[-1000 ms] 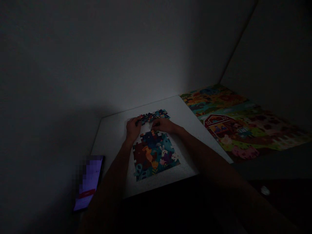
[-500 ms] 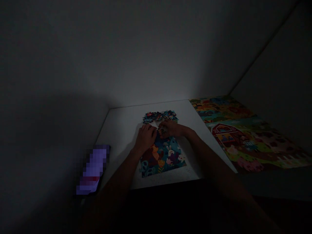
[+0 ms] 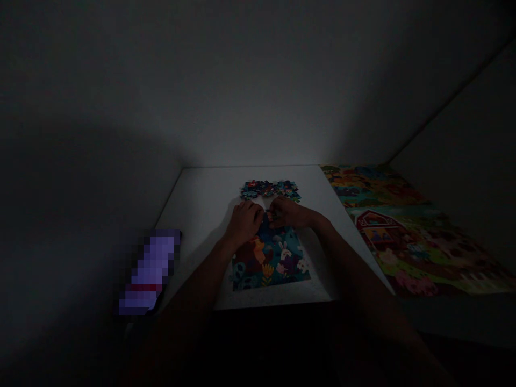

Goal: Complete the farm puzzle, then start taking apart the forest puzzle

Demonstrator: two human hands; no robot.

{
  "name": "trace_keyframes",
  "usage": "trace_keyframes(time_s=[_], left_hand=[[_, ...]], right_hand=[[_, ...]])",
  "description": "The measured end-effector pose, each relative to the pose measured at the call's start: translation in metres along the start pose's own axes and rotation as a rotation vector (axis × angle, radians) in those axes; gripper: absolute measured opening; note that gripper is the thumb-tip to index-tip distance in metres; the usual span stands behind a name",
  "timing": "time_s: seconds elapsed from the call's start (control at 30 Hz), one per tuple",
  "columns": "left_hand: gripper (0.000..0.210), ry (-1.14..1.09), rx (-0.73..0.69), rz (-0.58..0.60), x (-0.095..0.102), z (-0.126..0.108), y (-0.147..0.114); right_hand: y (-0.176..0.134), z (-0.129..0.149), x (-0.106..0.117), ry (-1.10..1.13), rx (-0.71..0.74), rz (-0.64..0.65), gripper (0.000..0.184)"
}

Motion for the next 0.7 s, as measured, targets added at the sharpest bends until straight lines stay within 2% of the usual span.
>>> trace_keyframes(time_s=[0.33, 0.5, 0.7], left_hand=[[0.019, -0.067, 0.002, -0.02, 0.0009, 0.001, -0.0002], [0.018, -0.116, -0.007, -0.045, 0.0022, 0.0024, -0.0001], [0.019, -0.174, 0.0, -0.065, 0.0061, 0.0023, 0.0001]], right_hand=[[-0.0033, 0.0015, -0.0023, 0.251, -0.086, -0.009, 0.037], [-0.0014, -0.0029, -0.0038, 0.31, -0.067, -0.003, 0.031], [0.0, -0.0047, -0.0048, 0.52, -0.062, -0.008, 0.028]])
Point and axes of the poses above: each hand's wrist, its own y-axis towards the middle knuckle, its own x-axis out of the back of the hand, z = x × y, the point moved 2 cm from there along y, towards the middle knuckle, and after that the axes turned 10 degrees about y, right-handed, at the moved point
